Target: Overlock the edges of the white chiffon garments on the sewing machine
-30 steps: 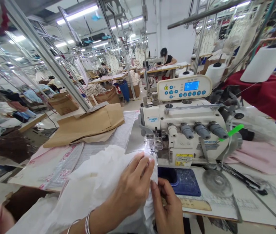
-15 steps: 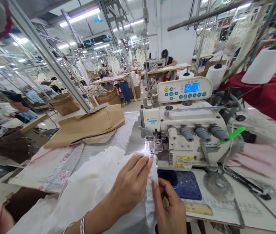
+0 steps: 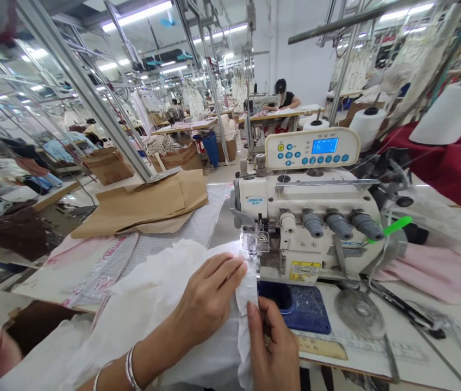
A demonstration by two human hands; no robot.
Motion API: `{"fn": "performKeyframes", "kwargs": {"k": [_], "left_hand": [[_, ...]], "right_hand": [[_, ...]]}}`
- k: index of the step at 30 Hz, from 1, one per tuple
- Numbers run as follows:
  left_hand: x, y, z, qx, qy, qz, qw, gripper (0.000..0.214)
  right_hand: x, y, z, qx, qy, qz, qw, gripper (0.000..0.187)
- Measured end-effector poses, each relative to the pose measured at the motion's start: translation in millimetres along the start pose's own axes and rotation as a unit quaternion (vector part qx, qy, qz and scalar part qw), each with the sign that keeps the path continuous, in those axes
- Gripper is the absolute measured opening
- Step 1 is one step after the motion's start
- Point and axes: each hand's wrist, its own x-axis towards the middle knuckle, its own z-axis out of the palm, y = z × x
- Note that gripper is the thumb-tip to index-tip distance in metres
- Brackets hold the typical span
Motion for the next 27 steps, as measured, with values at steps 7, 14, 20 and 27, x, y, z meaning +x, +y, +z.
{"fn": "performKeyframes", "kwargs": {"k": [7,14,20,27], "left_hand": [[2.6,-5.8,2.8,-0.006,-0.009,0.007,1.0,0.03],[0.0,-1.7,1.2,-0.026,0.035,0.0,0.999,0.026],[-0.4,-0.9,2.4,-0.044,-0.012,0.001,0.999,0.029],[-1.4,1.0,-2.3,-0.016,0.021,-0.004,1.0,0.031]], "right_hand": [[1.5,0.1,-0.3,0.008,0.016,0.001,1.0,0.03],[0.9,2.4,-0.7,-0.013,-0.014,-0.015,1.0,0.036],[-1.5,5.2,-1.0,-0.025,0.001,-0.02,0.999,0.036],[1.3,3.6,-1.1,-0.036,-0.004,-0.024,0.999,0.038]]}}
